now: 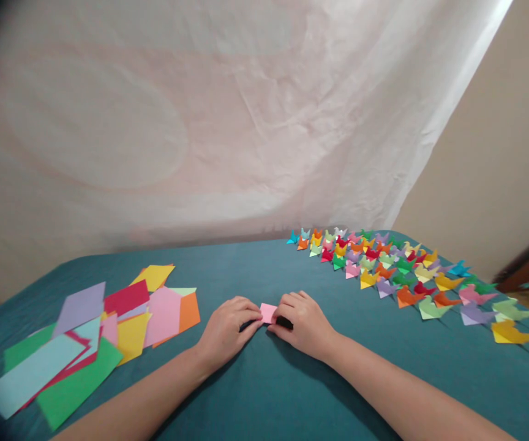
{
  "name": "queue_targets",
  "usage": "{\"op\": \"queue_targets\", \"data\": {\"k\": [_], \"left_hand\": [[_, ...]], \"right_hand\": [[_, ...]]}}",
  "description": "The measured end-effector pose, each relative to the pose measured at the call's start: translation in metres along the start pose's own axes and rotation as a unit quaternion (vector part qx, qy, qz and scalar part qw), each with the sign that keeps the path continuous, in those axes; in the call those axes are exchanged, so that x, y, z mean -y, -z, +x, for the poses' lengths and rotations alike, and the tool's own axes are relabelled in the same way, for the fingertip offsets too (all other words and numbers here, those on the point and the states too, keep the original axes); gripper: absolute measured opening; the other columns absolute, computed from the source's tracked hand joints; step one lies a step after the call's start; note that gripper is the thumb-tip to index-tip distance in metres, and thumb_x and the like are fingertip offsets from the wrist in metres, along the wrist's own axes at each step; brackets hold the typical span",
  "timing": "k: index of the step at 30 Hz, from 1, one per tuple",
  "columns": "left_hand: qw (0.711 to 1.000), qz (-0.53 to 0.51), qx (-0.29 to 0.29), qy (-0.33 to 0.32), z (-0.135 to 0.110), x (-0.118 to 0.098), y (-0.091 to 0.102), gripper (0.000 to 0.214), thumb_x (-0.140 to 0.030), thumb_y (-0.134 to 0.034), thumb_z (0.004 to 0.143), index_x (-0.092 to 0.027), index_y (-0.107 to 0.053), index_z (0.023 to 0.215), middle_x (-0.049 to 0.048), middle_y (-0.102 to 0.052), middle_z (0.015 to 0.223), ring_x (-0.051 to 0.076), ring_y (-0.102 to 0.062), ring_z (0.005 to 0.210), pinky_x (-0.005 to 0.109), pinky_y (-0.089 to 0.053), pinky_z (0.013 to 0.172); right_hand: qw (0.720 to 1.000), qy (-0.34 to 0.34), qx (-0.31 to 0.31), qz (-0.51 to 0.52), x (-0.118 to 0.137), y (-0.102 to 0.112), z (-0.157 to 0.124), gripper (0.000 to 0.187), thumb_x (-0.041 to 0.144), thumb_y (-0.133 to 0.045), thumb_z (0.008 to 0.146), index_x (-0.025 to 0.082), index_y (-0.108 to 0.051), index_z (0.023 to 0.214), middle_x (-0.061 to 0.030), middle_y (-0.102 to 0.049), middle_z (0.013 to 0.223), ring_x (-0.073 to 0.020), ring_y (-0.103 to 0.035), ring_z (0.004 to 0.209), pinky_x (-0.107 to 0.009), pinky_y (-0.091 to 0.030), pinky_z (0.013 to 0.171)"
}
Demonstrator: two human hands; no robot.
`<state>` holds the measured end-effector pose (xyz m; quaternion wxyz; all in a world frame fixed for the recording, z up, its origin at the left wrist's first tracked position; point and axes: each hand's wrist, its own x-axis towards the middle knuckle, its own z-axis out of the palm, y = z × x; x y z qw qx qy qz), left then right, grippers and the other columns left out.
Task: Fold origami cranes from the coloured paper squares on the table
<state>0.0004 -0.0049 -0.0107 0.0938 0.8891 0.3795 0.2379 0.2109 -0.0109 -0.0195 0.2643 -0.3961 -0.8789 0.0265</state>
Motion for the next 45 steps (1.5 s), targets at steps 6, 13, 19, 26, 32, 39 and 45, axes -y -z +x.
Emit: {"op": "queue_targets", "data": {"k": [6, 13, 19, 26, 32, 39, 45], "left_hand": [[1.0, 0.001, 0.004, -0.004, -0.001, 0.0, 0.0, 0.016, -0.022, -0.053, 0.086, -0.021, -0.068, 0.091, 0.0033, -0.066, 0.092, 0.018, -0.055, 0.089, 0.031, -0.041, 0.08], [1.0, -0.001, 0.012, -0.005, 0.001, 0.0, 0.002, 0.017, -0.02, -0.051, 0.087, -0.021, -0.068, 0.09, 0.0038, -0.066, 0.092, 0.018, -0.056, 0.089, 0.031, -0.042, 0.08], [1.0, -0.009, 0.009, -0.003, 0.001, -0.001, 0.001, 0.016, -0.02, -0.052, 0.086, -0.021, -0.067, 0.089, 0.0036, -0.066, 0.09, 0.018, -0.056, 0.087, 0.03, -0.042, 0.079], [1.0, 0.003, 0.019, 0.002, 0.002, -0.003, 0.004, 0.015, -0.019, -0.051, 0.086, -0.02, -0.067, 0.087, 0.0036, -0.065, 0.089, 0.018, -0.055, 0.087, 0.03, -0.042, 0.078], [1.0, 0.002, 0.021, 0.011, 0.002, -0.004, 0.005, 0.014, -0.018, -0.052, 0.086, -0.019, -0.066, 0.085, 0.0036, -0.063, 0.089, 0.018, -0.054, 0.086, 0.029, -0.042, 0.078], [1.0, 0.003, 0.027, 0.007, 0.001, -0.004, 0.006, 0.014, -0.019, -0.05, 0.086, -0.019, -0.065, 0.085, 0.0039, -0.061, 0.09, 0.018, -0.053, 0.087, 0.029, -0.041, 0.078], [0.999, -0.002, 0.033, 0.002, 0.0, -0.004, 0.005, 0.012, -0.02, -0.052, 0.085, -0.02, -0.064, 0.086, 0.0025, -0.062, 0.091, 0.018, -0.053, 0.088, 0.03, -0.04, 0.079]], "right_hand": [[0.998, 0.004, 0.018, 0.059, -0.007, 0.01, 0.003, 0.019, 0.04, -0.066, 0.078, 0.022, -0.066, 0.085, -0.0036, -0.06, 0.084, -0.017, -0.053, 0.08, -0.031, -0.036, 0.073], [0.993, 0.05, 0.023, 0.102, -0.015, 0.01, 0.005, 0.012, 0.029, -0.065, 0.08, 0.023, -0.066, 0.09, -0.0045, -0.064, 0.093, -0.0182, -0.056, 0.089, -0.033, -0.039, 0.079], [0.992, 0.044, 0.019, 0.119, -0.014, 0.007, 0.005, 0.009, 0.026, -0.061, 0.083, 0.022, -0.067, 0.088, -0.0045, -0.066, 0.09, -0.017, -0.058, 0.084, -0.033, -0.04, 0.078], [0.991, 0.021, 0.023, 0.129, -0.012, 0.006, 0.005, 0.012, 0.024, -0.056, 0.086, 0.022, -0.067, 0.087, -0.0043, -0.065, 0.087, -0.0167, -0.057, 0.082, -0.033, -0.039, 0.077], [0.994, 0.036, 0.04, 0.1, -0.007, 0.005, 0.006, 0.013, 0.017, -0.051, 0.088, 0.02, -0.063, 0.084, -0.0034, -0.064, 0.086, -0.0161, -0.055, 0.083, -0.032, -0.037, 0.077], [0.995, 0.007, 0.029, 0.096, -0.005, -0.004, 0.005, 0.01, 0.015, -0.047, 0.089, 0.018, -0.056, 0.085, -0.0043, -0.061, 0.088, -0.0163, -0.053, 0.083, -0.031, -0.038, 0.075], [0.993, -0.001, 0.036, 0.11, -0.006, 0.0, 0.004, 0.009, 0.012, -0.046, 0.088, 0.018, -0.053, 0.085, -0.0041, -0.06, 0.09, -0.0166, -0.052, 0.084, -0.031, -0.039, 0.076]]}}
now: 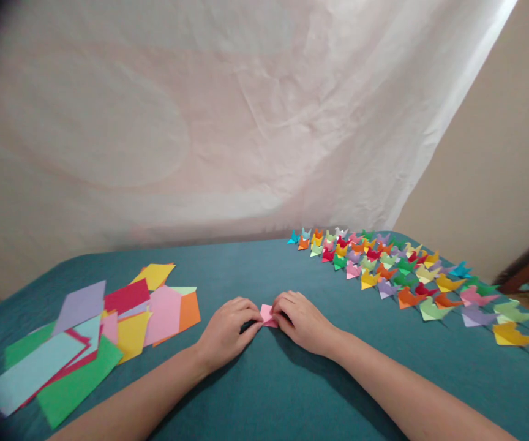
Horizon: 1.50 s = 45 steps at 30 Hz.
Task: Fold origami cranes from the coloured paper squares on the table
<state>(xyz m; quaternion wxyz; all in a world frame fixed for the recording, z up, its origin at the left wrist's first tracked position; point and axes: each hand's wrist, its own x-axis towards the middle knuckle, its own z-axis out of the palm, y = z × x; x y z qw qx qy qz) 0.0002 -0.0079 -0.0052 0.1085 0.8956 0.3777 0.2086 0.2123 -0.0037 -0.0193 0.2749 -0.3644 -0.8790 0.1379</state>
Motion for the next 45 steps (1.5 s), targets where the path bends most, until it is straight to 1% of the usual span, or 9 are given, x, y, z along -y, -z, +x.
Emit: {"op": "queue_targets", "data": {"k": [6, 11, 14, 17, 20, 24, 27, 36, 45], "left_hand": [[1.0, 0.001, 0.009, -0.01, -0.001, -0.004, 0.001, 0.011, -0.021, -0.053, 0.085, -0.02, -0.064, 0.087, 0.0019, -0.062, 0.092, 0.017, -0.053, 0.089, 0.03, -0.04, 0.079], [1.0, 0.019, 0.008, -0.021, -0.001, -0.004, 0.001, 0.012, -0.023, -0.052, 0.087, -0.02, -0.062, 0.09, 0.0022, -0.063, 0.092, 0.017, -0.054, 0.089, 0.03, -0.041, 0.079], [0.996, 0.068, 0.015, -0.053, -0.002, -0.007, 0.002, 0.015, -0.023, -0.048, 0.089, -0.019, -0.06, 0.097, 0.0038, -0.063, 0.092, 0.018, -0.055, 0.088, 0.031, -0.041, 0.078], [0.985, 0.146, 0.031, -0.084, -0.005, -0.017, 0.003, 0.019, -0.02, -0.042, 0.091, -0.017, -0.059, 0.099, 0.0055, -0.062, 0.087, 0.02, -0.055, 0.085, 0.034, -0.042, 0.076], [0.975, 0.201, 0.056, -0.073, -0.008, -0.03, 0.004, 0.021, -0.013, -0.041, 0.09, -0.014, -0.057, 0.104, 0.0071, -0.061, 0.091, 0.021, -0.054, 0.084, 0.034, -0.043, 0.074], [0.969, 0.224, 0.095, -0.042, -0.012, -0.045, 0.003, 0.029, -0.008, -0.042, 0.086, -0.011, -0.053, 0.112, 0.0089, -0.059, 0.095, 0.022, -0.054, 0.088, 0.035, -0.045, 0.077], [0.964, 0.243, 0.106, -0.021, -0.014, -0.051, -0.001, 0.034, -0.006, -0.041, 0.083, -0.007, -0.051, 0.116, 0.0105, -0.058, 0.098, 0.023, -0.053, 0.09, 0.036, -0.045, 0.078], [0.959, 0.267, 0.099, -0.005, -0.019, -0.054, -0.007, 0.039, -0.006, -0.037, 0.081, -0.007, -0.051, 0.117, 0.0115, -0.056, 0.104, 0.024, -0.05, 0.091, 0.038, -0.044, 0.08], [0.96, 0.258, 0.105, -0.015, -0.015, -0.049, -0.005, 0.034, -0.009, -0.038, 0.081, -0.008, -0.052, 0.113, 0.0103, -0.055, 0.097, 0.023, -0.049, 0.088, 0.037, -0.043, 0.078]], "right_hand": [[1.0, 0.016, 0.022, 0.008, 0.001, 0.008, -0.001, 0.009, 0.011, -0.048, 0.085, 0.019, -0.053, 0.083, -0.0037, -0.06, 0.086, -0.0164, -0.053, 0.081, -0.031, -0.039, 0.076], [0.999, 0.005, 0.004, 0.035, -0.003, 0.004, -0.002, 0.011, 0.009, -0.048, 0.083, 0.018, -0.053, 0.081, -0.0044, -0.059, 0.085, -0.0165, -0.052, 0.081, -0.03, -0.041, 0.075], [0.999, -0.01, -0.005, 0.054, -0.004, 0.0, -0.001, 0.011, 0.008, -0.048, 0.083, 0.018, -0.053, 0.081, -0.005, -0.057, 0.088, -0.0162, -0.052, 0.083, -0.03, -0.042, 0.075], [0.998, -0.02, -0.006, 0.067, -0.004, -0.002, -0.001, 0.011, 0.008, -0.049, 0.082, 0.018, -0.054, 0.08, -0.0047, -0.056, 0.088, -0.0156, -0.052, 0.081, -0.028, -0.043, 0.074], [0.997, -0.03, -0.01, 0.071, -0.004, -0.002, 0.0, 0.012, 0.007, -0.05, 0.081, 0.018, -0.054, 0.08, -0.0044, -0.056, 0.087, -0.0154, -0.052, 0.08, -0.028, -0.043, 0.072], [0.997, -0.035, -0.012, 0.072, -0.003, -0.002, 0.0, 0.012, 0.006, -0.049, 0.081, 0.018, -0.054, 0.079, -0.0045, -0.056, 0.087, -0.0151, -0.052, 0.079, -0.027, -0.043, 0.071], [0.997, -0.038, -0.009, 0.07, -0.003, -0.003, 0.0, 0.012, 0.006, -0.048, 0.081, 0.018, -0.053, 0.079, -0.0043, -0.056, 0.087, -0.0151, -0.052, 0.079, -0.027, -0.043, 0.071], [0.997, -0.05, -0.008, 0.059, -0.004, -0.004, 0.002, 0.012, 0.007, -0.048, 0.081, 0.018, -0.053, 0.078, -0.0039, -0.055, 0.084, -0.0151, -0.051, 0.077, -0.027, -0.042, 0.07], [0.996, -0.068, -0.01, 0.056, -0.005, -0.006, 0.001, 0.011, 0.007, -0.049, 0.08, 0.017, -0.052, 0.078, -0.0036, -0.052, 0.086, -0.0128, -0.05, 0.071, -0.024, -0.043, 0.064]]}}
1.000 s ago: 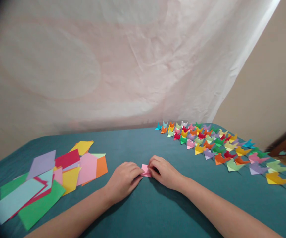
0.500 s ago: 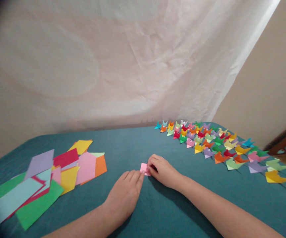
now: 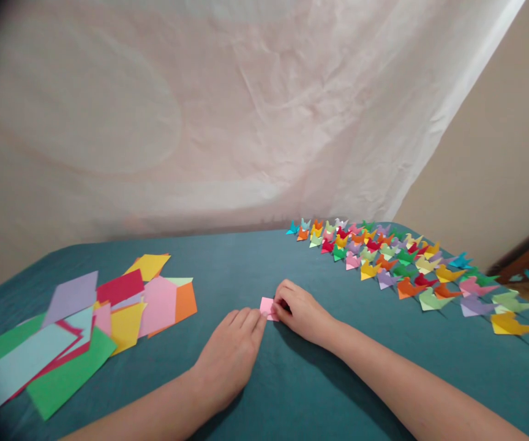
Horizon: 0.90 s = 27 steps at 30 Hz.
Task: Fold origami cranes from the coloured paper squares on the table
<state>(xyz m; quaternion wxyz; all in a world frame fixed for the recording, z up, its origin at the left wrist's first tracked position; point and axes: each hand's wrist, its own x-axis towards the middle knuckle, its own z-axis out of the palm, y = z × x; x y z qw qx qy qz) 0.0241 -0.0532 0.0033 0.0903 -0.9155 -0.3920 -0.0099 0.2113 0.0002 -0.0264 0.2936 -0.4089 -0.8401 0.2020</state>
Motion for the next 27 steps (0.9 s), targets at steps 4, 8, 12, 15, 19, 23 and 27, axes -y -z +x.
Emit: {"op": "queue_targets", "data": {"k": [4, 8, 12, 15, 19, 23, 27], "left_hand": [[1.0, -0.002, 0.002, -0.006, 0.001, 0.0, 0.001, 0.033, -0.008, -0.038, 0.081, -0.007, -0.052, 0.111, 0.011, -0.055, 0.096, 0.024, -0.05, 0.088, 0.037, -0.042, 0.077], [1.0, -0.003, -0.002, -0.006, 0.001, -0.001, 0.003, 0.032, -0.007, -0.037, 0.082, -0.008, -0.053, 0.11, 0.011, -0.055, 0.094, 0.024, -0.05, 0.087, 0.036, -0.042, 0.076], [1.0, -0.012, -0.002, -0.001, 0.001, 0.0, 0.003, 0.031, -0.008, -0.038, 0.083, -0.008, -0.053, 0.11, 0.0109, -0.055, 0.095, 0.024, -0.051, 0.087, 0.037, -0.042, 0.077], [1.0, -0.029, -0.004, 0.0, 0.001, 0.001, 0.001, 0.032, -0.008, -0.039, 0.083, -0.01, -0.052, 0.112, 0.0102, -0.055, 0.097, 0.024, -0.05, 0.09, 0.037, -0.043, 0.079], [0.999, -0.037, -0.013, 0.005, 0.0, 0.002, 0.0, 0.033, -0.01, -0.041, 0.083, -0.012, -0.05, 0.115, 0.0099, -0.055, 0.1, 0.024, -0.049, 0.093, 0.037, -0.042, 0.081], [0.999, -0.034, -0.012, 0.007, 0.001, 0.002, 0.0, 0.034, -0.01, -0.042, 0.083, -0.012, -0.05, 0.116, 0.0098, -0.054, 0.1, 0.024, -0.049, 0.092, 0.037, -0.042, 0.08], [0.999, -0.033, -0.004, 0.006, 0.001, 0.001, 0.002, 0.034, -0.01, -0.042, 0.082, -0.011, -0.051, 0.115, 0.0095, -0.055, 0.098, 0.024, -0.049, 0.091, 0.037, -0.042, 0.079]], "right_hand": [[1.0, -0.003, -0.004, -0.003, -0.001, -0.001, 0.0, 0.011, 0.008, -0.049, 0.081, 0.018, -0.051, 0.077, -0.0035, -0.052, 0.086, -0.0124, -0.05, 0.07, -0.025, -0.043, 0.064], [1.0, -0.002, -0.008, -0.001, -0.002, -0.002, 0.0, 0.01, 0.009, -0.049, 0.081, 0.018, -0.052, 0.076, -0.0035, -0.052, 0.085, -0.0125, -0.051, 0.07, -0.025, -0.044, 0.063], [1.0, -0.005, -0.008, 0.0, -0.003, -0.003, 0.001, 0.009, 0.01, -0.05, 0.081, 0.018, -0.052, 0.077, -0.0034, -0.052, 0.085, -0.0122, -0.051, 0.068, -0.025, -0.044, 0.062], [1.0, -0.007, -0.007, -0.002, -0.002, -0.003, 0.001, 0.01, 0.011, -0.049, 0.082, 0.018, -0.052, 0.076, -0.0031, -0.052, 0.083, -0.0118, -0.05, 0.067, -0.024, -0.044, 0.061], [1.0, -0.007, -0.011, -0.006, -0.001, -0.003, 0.001, 0.01, 0.011, -0.05, 0.082, 0.018, -0.052, 0.075, -0.0024, -0.051, 0.081, -0.0115, -0.05, 0.066, -0.023, -0.043, 0.06], [1.0, -0.009, -0.027, -0.013, 0.002, -0.004, 0.0, 0.01, 0.009, -0.05, 0.08, 0.017, -0.052, 0.075, -0.0023, -0.051, 0.081, -0.0117, -0.049, 0.066, -0.024, -0.043, 0.06], [0.998, -0.017, -0.044, -0.03, 0.008, -0.005, 0.0, 0.012, 0.008, -0.051, 0.078, 0.018, -0.051, 0.071, -0.0029, -0.051, 0.079, -0.0132, -0.049, 0.068, -0.025, -0.043, 0.062]]}}
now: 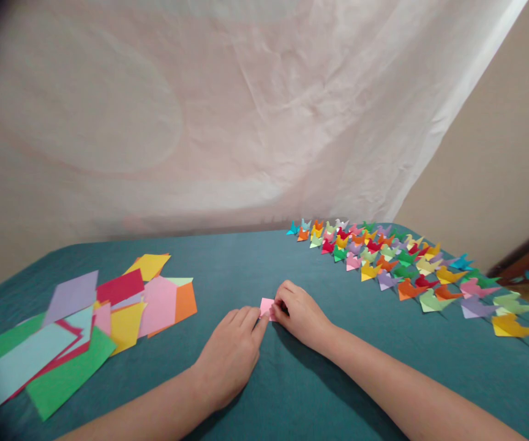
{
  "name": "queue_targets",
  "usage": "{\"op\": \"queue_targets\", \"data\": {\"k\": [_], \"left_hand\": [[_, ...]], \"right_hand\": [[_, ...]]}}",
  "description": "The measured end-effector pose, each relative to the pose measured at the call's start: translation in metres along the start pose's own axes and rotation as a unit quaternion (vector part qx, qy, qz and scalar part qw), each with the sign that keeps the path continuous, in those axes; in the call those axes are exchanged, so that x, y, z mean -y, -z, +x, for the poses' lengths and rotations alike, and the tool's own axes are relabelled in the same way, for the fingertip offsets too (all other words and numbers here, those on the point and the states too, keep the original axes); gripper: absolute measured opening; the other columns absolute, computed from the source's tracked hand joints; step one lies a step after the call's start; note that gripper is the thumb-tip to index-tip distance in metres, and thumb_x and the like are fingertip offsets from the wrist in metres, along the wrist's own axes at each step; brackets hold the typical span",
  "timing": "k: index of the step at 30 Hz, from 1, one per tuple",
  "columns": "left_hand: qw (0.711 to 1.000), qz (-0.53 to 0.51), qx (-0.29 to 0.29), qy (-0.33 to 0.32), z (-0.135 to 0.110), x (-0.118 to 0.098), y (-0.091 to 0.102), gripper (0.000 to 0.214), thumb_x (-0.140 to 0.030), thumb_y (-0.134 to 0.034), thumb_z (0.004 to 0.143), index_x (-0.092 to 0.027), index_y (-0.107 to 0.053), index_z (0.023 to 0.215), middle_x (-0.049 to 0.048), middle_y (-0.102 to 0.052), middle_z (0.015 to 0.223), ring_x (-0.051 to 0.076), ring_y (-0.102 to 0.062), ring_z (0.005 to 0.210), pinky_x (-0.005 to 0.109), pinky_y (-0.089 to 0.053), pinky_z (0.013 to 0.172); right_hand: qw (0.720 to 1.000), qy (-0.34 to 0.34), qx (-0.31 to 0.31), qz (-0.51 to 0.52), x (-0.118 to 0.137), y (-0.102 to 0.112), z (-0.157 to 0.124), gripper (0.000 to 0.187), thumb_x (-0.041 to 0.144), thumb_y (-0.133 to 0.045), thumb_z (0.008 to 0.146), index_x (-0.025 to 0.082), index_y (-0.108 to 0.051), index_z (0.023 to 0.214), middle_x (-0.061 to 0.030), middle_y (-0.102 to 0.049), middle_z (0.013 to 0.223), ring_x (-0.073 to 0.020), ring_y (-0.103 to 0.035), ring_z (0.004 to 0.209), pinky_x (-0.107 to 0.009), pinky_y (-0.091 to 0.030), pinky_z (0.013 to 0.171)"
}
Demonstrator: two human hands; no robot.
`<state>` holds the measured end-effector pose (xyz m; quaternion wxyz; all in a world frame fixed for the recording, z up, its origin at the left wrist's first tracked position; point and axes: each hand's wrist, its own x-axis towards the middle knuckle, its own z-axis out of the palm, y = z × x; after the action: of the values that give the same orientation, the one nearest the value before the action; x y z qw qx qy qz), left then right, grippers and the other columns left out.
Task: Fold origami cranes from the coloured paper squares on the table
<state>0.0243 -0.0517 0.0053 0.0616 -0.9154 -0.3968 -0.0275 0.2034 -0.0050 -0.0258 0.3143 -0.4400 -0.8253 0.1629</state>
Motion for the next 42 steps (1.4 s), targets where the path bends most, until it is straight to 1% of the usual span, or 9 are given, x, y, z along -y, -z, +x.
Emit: {"op": "queue_targets", "data": {"k": [4, 8, 9, 12, 15, 18, 21, 31, 42], "left_hand": [[1.0, 0.0, 0.002, -0.002, 0.0, 0.0, 0.0, 0.035, -0.009, -0.041, 0.082, -0.011, -0.05, 0.116, 0.0098, -0.054, 0.099, 0.024, -0.049, 0.093, 0.037, -0.042, 0.08], [1.0, 0.003, 0.009, -0.003, 0.0, 0.001, 0.0, 0.035, -0.01, -0.041, 0.082, -0.011, -0.05, 0.116, 0.0106, -0.054, 0.1, 0.025, -0.049, 0.094, 0.038, -0.041, 0.08], [1.0, 0.005, 0.01, -0.001, 0.0, 0.0, 0.0, 0.035, -0.011, -0.042, 0.082, -0.011, -0.05, 0.116, 0.0106, -0.054, 0.1, 0.025, -0.049, 0.093, 0.038, -0.041, 0.08], [1.0, 0.008, 0.007, 0.002, 0.0, -0.001, 0.0, 0.035, -0.01, -0.042, 0.081, -0.011, -0.05, 0.116, 0.0103, -0.054, 0.099, 0.025, -0.049, 0.092, 0.038, -0.042, 0.079], [1.0, 0.009, 0.001, 0.003, 0.0, -0.001, 0.0, 0.035, -0.01, -0.042, 0.082, -0.01, -0.051, 0.115, 0.0101, -0.054, 0.099, 0.025, -0.048, 0.092, 0.039, -0.042, 0.079], [1.0, 0.011, 0.003, 0.002, 0.0, -0.001, 0.0, 0.035, -0.01, -0.041, 0.082, -0.01, -0.051, 0.116, 0.0102, -0.054, 0.099, 0.025, -0.049, 0.092, 0.038, -0.042, 0.079], [1.0, 0.011, 0.006, -0.001, 0.0, 0.0, 0.0, 0.036, -0.01, -0.041, 0.082, -0.011, -0.049, 0.118, 0.0105, -0.054, 0.101, 0.024, -0.049, 0.093, 0.038, -0.041, 0.08], [1.0, -0.008, -0.006, 0.001, 0.001, 0.001, 0.001, 0.038, -0.018, -0.045, 0.084, -0.012, -0.048, 0.121, 0.0093, -0.053, 0.102, 0.025, -0.047, 0.092, 0.039, -0.043, 0.08], [1.0, -0.006, -0.004, 0.001, 0.002, 0.002, 0.008, 0.035, -0.018, -0.045, 0.084, -0.013, -0.052, 0.117, 0.0094, -0.054, 0.101, 0.025, -0.048, 0.092, 0.04, -0.043, 0.08]], "right_hand": [[1.0, -0.008, -0.005, -0.009, -0.001, -0.001, 0.0, 0.011, 0.01, -0.051, 0.079, 0.018, -0.051, 0.071, -0.0028, -0.051, 0.078, -0.0141, -0.05, 0.069, -0.026, -0.043, 0.062], [1.0, -0.029, 0.001, -0.002, -0.006, 0.007, -0.002, 0.004, 0.016, -0.052, 0.083, 0.019, -0.053, 0.083, -0.0014, -0.054, 0.08, -0.013, -0.052, 0.066, -0.025, -0.044, 0.06], [1.0, -0.027, 0.005, 0.0, -0.005, 0.011, -0.003, 0.005, 0.016, -0.05, 0.085, 0.019, -0.055, 0.086, -0.0019, -0.055, 0.082, -0.013, -0.053, 0.067, -0.026, -0.045, 0.062], [0.999, 0.017, 0.03, -0.014, -0.001, 0.021, -0.011, 0.016, 0.014, -0.045, 0.088, 0.02, -0.06, 0.09, -0.005, -0.058, 0.089, -0.0151, -0.056, 0.078, -0.028, -0.047, 0.07], [0.993, 0.069, 0.047, -0.078, 0.003, 0.024, -0.022, 0.027, 0.01, -0.04, 0.09, 0.02, -0.062, 0.101, -0.0086, -0.06, 0.099, -0.0186, -0.055, 0.089, -0.033, -0.047, 0.078], [0.983, 0.119, 0.044, -0.136, 0.001, 0.02, -0.031, 0.031, 0.01, -0.042, 0.09, 0.022, -0.06, 0.112, -0.0109, -0.06, 0.105, -0.022, -0.054, 0.095, -0.039, -0.047, 0.079], [0.976, 0.14, 0.052, -0.161, -0.003, 0.019, -0.033, 0.036, 0.008, -0.043, 0.088, 0.023, -0.057, 0.118, -0.0116, -0.06, 0.109, -0.0227, -0.054, 0.096, -0.04, -0.047, 0.079], [0.973, 0.126, 0.08, -0.176, -0.003, 0.021, -0.033, 0.041, 0.006, -0.04, 0.088, 0.023, -0.054, 0.122, -0.0119, -0.057, 0.112, -0.0234, -0.051, 0.098, -0.04, -0.045, 0.079], [0.973, 0.122, 0.086, -0.178, -0.001, 0.022, -0.033, 0.039, 0.006, -0.041, 0.088, 0.022, -0.055, 0.121, -0.0115, -0.057, 0.111, -0.0234, -0.05, 0.097, -0.039, -0.044, 0.079]]}}
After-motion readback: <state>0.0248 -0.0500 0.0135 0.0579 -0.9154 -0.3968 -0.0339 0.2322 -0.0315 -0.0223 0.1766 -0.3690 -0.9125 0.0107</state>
